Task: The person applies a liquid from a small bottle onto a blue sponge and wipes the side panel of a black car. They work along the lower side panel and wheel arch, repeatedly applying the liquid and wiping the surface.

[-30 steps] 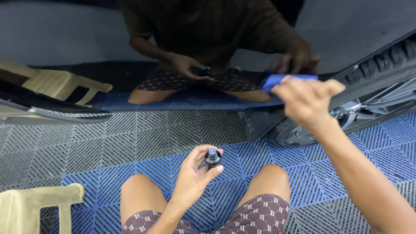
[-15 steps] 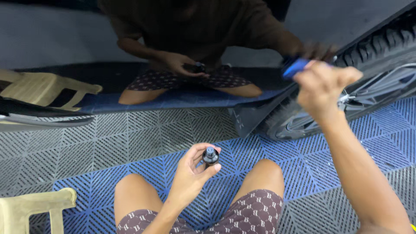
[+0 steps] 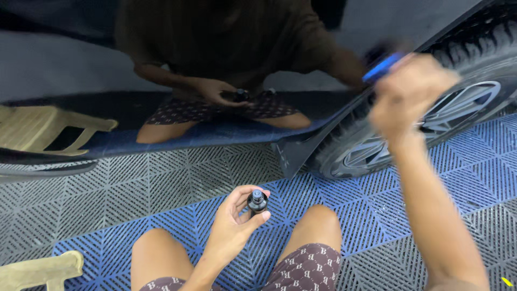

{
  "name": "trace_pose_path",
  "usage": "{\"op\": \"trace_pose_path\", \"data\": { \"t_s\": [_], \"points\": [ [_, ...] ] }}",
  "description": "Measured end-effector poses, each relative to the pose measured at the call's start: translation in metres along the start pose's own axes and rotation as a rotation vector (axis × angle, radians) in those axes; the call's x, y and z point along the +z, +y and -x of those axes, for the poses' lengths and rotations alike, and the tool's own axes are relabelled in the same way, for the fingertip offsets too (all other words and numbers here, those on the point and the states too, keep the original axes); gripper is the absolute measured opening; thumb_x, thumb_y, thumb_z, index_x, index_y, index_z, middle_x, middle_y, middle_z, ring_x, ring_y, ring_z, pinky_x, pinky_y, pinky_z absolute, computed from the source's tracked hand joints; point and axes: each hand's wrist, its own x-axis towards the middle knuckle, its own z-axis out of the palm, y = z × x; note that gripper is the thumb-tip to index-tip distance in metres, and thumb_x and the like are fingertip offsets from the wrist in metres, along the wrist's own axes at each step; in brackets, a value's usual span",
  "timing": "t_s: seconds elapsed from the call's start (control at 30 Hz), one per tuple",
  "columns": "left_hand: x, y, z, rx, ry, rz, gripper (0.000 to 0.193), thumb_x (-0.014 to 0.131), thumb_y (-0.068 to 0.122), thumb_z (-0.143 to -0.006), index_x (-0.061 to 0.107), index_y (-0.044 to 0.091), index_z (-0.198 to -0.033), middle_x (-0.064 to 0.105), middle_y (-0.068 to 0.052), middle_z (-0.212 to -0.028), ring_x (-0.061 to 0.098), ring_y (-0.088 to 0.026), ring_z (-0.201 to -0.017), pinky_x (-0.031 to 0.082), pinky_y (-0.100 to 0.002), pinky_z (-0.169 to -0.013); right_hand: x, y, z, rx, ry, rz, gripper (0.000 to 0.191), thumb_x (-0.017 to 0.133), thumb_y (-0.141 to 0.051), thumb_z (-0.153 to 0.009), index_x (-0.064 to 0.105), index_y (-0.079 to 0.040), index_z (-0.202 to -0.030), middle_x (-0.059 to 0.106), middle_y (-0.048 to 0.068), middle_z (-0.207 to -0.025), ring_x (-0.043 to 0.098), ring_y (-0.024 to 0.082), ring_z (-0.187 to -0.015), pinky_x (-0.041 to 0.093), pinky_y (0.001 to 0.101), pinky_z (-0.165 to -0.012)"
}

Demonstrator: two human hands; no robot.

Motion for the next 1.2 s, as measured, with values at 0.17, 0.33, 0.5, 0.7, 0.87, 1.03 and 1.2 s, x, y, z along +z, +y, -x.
{"op": "trace_pose_path", "data": {
  "t_s": [0.17, 0.33, 0.5, 0.7, 0.87, 1.03, 1.2],
  "points": [
    [0.012, 0.002, -0.005, -0.031, -0.008, 0.000, 0.045, 0.073, -0.007, -0.079, 0.057, 0.001, -0.121, 0.065, -0.011, -0.127, 0.060, -0.018, -0.125, 0.055, -0.036, -0.105, -0.014, 0.071, -0.030, 0.435, 0.075, -0.323, 0.020, 0.060, 0.000, -0.108, 0.056, 0.001, -0.128, 0.055, 0.015, -0.129, 0.051, 0.031, -0.122, 0.038, 0.0520, -0.106],
    [0.009, -0.004, -0.007, -0.029, -0.009, -0.003, 0.046, 0.073, -0.007, -0.080, 0.057, 0.001, -0.121, 0.065, -0.012, -0.127, 0.060, -0.019, -0.125, 0.054, -0.036, -0.106, -0.011, 0.024, -0.005, 0.109, -0.003, -0.233, 0.015, 0.067, 0.003, -0.102, 0.057, -0.005, -0.110, 0.055, 0.015, -0.109, 0.055, 0.034, -0.113, 0.032, 0.0515, -0.102],
    [-0.005, -0.013, 0.000, 0.002, -0.008, 0.000, 0.046, 0.073, -0.006, -0.080, 0.057, 0.001, -0.122, 0.065, -0.011, -0.128, 0.060, -0.019, -0.126, 0.052, -0.036, -0.107, 0.006, -0.068, 0.044, -0.138, -0.140, -0.185, 0.029, 0.068, -0.001, -0.084, 0.074, -0.019, -0.106, 0.065, 0.001, -0.119, 0.057, 0.022, -0.098, 0.030, 0.0470, -0.098],
    [-0.029, -0.017, 0.016, -0.004, 0.017, -0.004, 0.046, 0.074, -0.007, -0.080, 0.058, 0.001, -0.122, 0.065, -0.010, -0.127, 0.059, -0.019, -0.126, 0.051, -0.036, -0.108, 0.019, -0.132, 0.066, -0.354, -0.303, -0.197, 0.038, 0.065, -0.026, -0.078, 0.077, -0.021, -0.114, 0.065, -0.009, -0.118, 0.055, 0.011, -0.094, 0.032, 0.0374, -0.089],
    [-0.057, -0.022, 0.025, -0.012, 0.064, 0.016, 0.044, 0.074, -0.006, -0.081, 0.058, 0.002, -0.121, 0.064, -0.009, -0.127, 0.059, -0.017, -0.123, 0.052, -0.035, -0.106, 0.030, -0.172, 0.051, -0.525, -0.318, -0.138, 0.036, 0.064, -0.028, -0.083, 0.074, -0.023, -0.117, 0.061, -0.012, -0.119, 0.052, 0.008, -0.090, 0.032, 0.0339, -0.085],
    [-0.070, -0.023, 0.027, 0.022, 0.064, 0.050, 0.046, 0.074, -0.007, -0.080, 0.058, 0.002, -0.122, 0.065, -0.009, -0.126, 0.059, -0.017, -0.124, 0.051, -0.033, -0.105, 0.052, -0.228, 0.014, -0.629, -0.276, -0.193, 0.038, 0.062, -0.031, -0.082, 0.075, -0.021, -0.117, 0.060, -0.013, -0.120, 0.048, 0.007, -0.085, 0.032, 0.0313, -0.076],
    [-0.075, -0.019, 0.029, 0.013, 0.059, 0.066, 0.045, 0.075, -0.005, -0.081, 0.058, 0.002, -0.122, 0.064, -0.009, -0.126, 0.060, -0.017, -0.120, 0.053, -0.033, -0.104, 0.057, -0.263, 0.001, -0.586, -0.233, -0.210, 0.035, 0.064, -0.029, -0.087, 0.072, -0.021, -0.120, 0.059, -0.012, -0.124, 0.048, 0.007, -0.091, 0.035, 0.0313, -0.080]
  ]
}}
